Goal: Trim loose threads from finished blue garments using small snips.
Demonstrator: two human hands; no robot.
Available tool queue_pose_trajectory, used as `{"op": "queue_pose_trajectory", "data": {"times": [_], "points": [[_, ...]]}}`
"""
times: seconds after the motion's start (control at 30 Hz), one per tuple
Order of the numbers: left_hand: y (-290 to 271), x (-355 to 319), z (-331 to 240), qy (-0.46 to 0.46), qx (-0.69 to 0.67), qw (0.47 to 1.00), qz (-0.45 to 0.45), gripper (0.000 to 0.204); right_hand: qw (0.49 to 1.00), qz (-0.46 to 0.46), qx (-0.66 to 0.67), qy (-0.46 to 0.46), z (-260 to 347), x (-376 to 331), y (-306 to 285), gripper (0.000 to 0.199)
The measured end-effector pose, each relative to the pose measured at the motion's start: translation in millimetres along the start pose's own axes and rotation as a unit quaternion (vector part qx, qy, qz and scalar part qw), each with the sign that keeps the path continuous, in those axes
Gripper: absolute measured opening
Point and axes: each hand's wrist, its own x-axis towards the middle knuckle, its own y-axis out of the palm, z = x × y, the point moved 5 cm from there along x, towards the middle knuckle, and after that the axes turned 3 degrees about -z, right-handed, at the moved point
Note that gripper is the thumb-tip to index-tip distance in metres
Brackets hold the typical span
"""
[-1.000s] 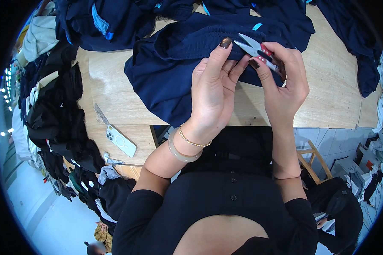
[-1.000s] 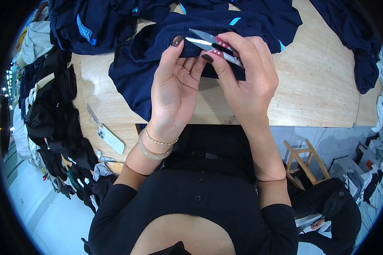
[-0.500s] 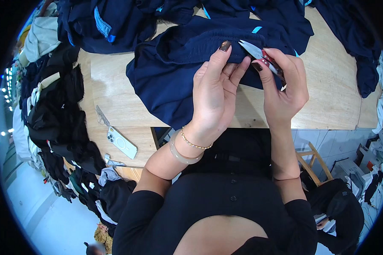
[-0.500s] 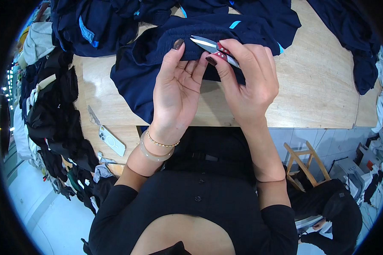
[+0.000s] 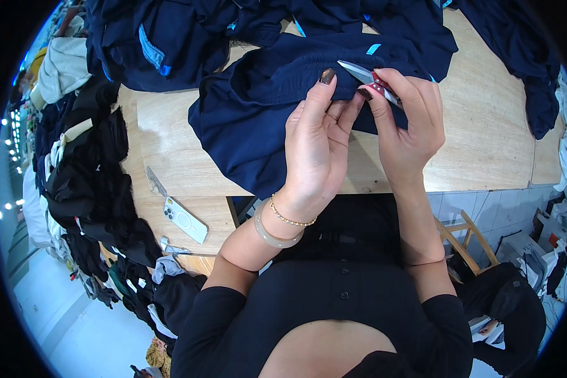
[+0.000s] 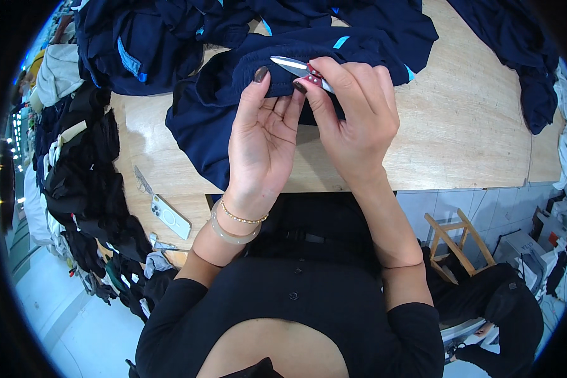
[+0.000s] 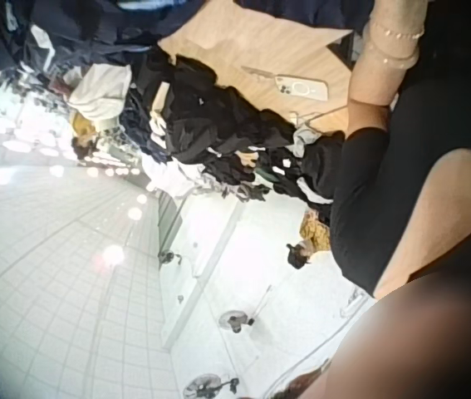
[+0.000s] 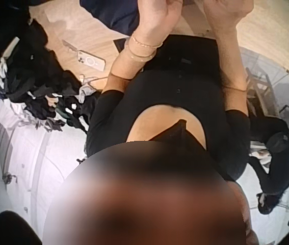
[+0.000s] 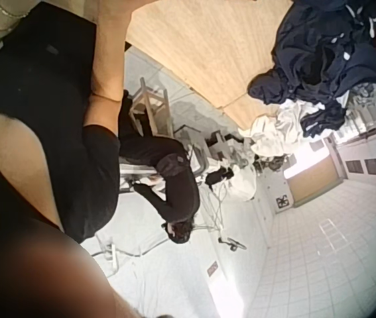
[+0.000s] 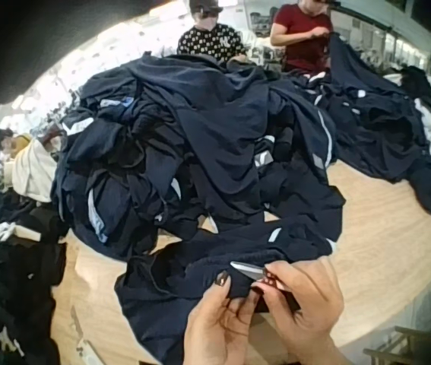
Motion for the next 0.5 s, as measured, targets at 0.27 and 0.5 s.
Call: {"op": "queue_pose_trajectory", "data": {"times": [0.27,0.5], "points": [[-1.9,0.8,-2.0,-0.014,0.015,0.999,-0.038,0.017,1.000,0.015,-0.005,-0.026,0.9,3.5,2.5,0.022],[-5.9,3.9,-5.8,0.009,0.039,0.998,-0.056,0.016,0.913,0.041,0.306,0.266,-18.3,10.9,9.6,0.026]]}}
